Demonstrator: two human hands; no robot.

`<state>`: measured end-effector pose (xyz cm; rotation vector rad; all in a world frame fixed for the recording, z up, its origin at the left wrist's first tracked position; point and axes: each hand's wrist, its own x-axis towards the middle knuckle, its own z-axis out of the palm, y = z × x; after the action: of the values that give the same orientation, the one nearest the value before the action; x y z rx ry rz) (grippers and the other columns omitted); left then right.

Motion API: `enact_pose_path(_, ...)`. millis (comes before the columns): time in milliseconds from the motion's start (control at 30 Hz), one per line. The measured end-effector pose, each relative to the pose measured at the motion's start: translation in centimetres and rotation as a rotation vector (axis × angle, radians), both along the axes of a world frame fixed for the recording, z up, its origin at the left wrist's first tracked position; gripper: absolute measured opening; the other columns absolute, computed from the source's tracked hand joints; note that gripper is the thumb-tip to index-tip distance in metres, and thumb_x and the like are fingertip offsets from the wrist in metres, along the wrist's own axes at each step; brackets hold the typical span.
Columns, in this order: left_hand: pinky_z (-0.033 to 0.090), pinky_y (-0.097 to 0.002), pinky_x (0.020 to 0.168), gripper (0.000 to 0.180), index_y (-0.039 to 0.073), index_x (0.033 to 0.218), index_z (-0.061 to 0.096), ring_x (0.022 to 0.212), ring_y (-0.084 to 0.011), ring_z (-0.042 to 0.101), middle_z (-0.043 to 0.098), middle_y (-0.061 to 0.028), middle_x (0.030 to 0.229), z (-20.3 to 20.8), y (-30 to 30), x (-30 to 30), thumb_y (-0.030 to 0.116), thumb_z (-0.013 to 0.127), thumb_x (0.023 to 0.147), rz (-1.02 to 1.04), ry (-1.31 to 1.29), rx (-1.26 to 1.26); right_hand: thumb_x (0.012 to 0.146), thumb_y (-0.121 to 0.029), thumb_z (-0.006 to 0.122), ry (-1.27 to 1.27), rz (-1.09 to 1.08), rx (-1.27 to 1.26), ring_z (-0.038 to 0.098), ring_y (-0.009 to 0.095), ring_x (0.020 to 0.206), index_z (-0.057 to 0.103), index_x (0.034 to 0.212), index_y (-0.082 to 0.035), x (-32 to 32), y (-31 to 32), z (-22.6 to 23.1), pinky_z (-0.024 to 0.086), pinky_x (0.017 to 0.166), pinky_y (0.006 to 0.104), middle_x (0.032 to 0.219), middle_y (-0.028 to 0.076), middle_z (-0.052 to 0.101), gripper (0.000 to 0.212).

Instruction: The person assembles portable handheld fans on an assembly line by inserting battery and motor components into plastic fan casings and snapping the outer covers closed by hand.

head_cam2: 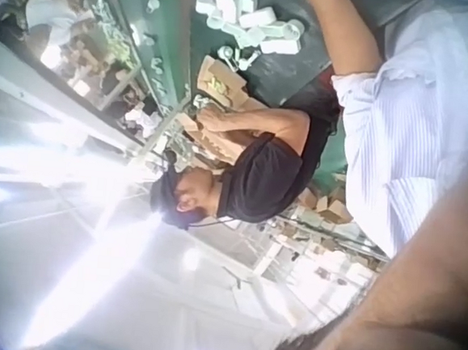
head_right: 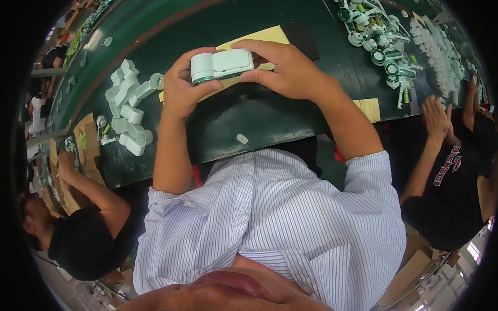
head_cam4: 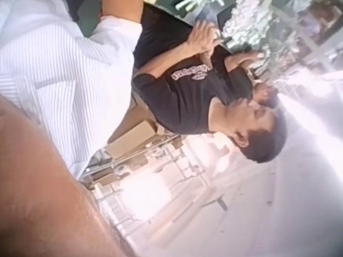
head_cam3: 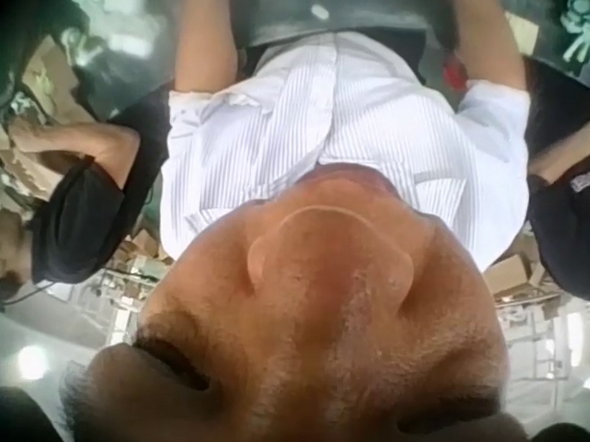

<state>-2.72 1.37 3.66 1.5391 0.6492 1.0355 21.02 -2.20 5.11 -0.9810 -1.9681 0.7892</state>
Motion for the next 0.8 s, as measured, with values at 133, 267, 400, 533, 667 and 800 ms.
enact_pose_path(133,0.05,-0.0318,0.088,0.057,0.0,0.114,0.061,0.098,-0.0184,0.063,0.066,-0.0112,0.109,-0.6,0.4,0.0,0.003,0.086,0.063,0.005,0.025,-0.012,0.08,-0.013,0.072,0.034,-0.002,0.013,0.065,0.02,0.09,0.057,0.124,-0.003,-0.1,0.1,-0.8,0.052,0.083,0.0312,0.107,0.011,0.066,0.048)
enact_pose_path(267,0.051,-0.0315,0.088,0.055,0.0,0.112,0.063,0.096,-0.0177,0.063,0.066,-0.0107,0.107,-1.0,0.9,0.0,0.004,0.087,0.063,-0.001,0.063,0.006,0.08,-0.011,0.072,0.07,-0.039,-0.028,0.065,0.019,0.089,0.057,0.123,-0.003,-0.3,0.1,-1.6,0.052,0.083,0.0313,0.107,0.011,0.066,0.046)
enact_pose_path(400,0.049,-0.032,0.092,0.062,0.0,0.119,0.059,0.102,-0.0184,0.062,0.065,-0.0117,0.113,-1.5,1.0,-0.3,0.004,0.085,0.063,0.033,0.178,-0.089,0.082,-0.013,0.071,0.096,-0.035,-0.206,0.064,0.019,0.088,0.058,0.119,-0.003,-0.6,0.0,-1.0,0.052,0.083,0.031,0.101,0.012,0.066,0.041)
enact_pose_path(533,0.048,-0.0316,0.091,0.061,0.0,0.12,0.06,0.101,-0.0185,0.062,0.065,-0.0101,0.111,-1.2,0.5,0.1,0.005,0.085,0.065,-0.05,0.072,-0.172,0.085,-0.017,0.067,-0.082,0.009,-0.381,0.062,0.018,0.087,0.048,0.133,-0.004,-0.8,0.3,-0.7,0.051,0.076,0.0299,0.105,0.008,0.061,0.053)
enact_pose_path(667,0.049,-0.0258,0.071,0.053,-0.001,0.12,0.06,0.083,-0.0145,0.061,0.064,-0.0065,0.097,-2.1,0.1,0.2,0.032,0.073,0.08,0.017,0.047,-0.122,0.086,-0.017,0.065,-0.134,0.086,-0.434,0.062,0.015,0.082,0.051,0.13,-0.003,-1.1,0.3,-1.3,0.051,0.072,0.0294,0.105,0.009,0.061,0.048)
enact_pose_path(800,0.042,-0.0222,0.052,0.072,-0.001,0.118,0.061,0.063,-0.01,0.053,0.061,-0.0048,0.084,-1.7,-0.7,1.1,0.063,0.04,0.093,0.09,0.012,-0.252,0.086,-0.026,0.065,-0.018,0.031,-0.36,0.061,0.015,0.074,0.062,0.112,-0.002,-1.5,0.0,-1.9,0.047,0.065,0.028,0.085,0.008,0.065,0.035)
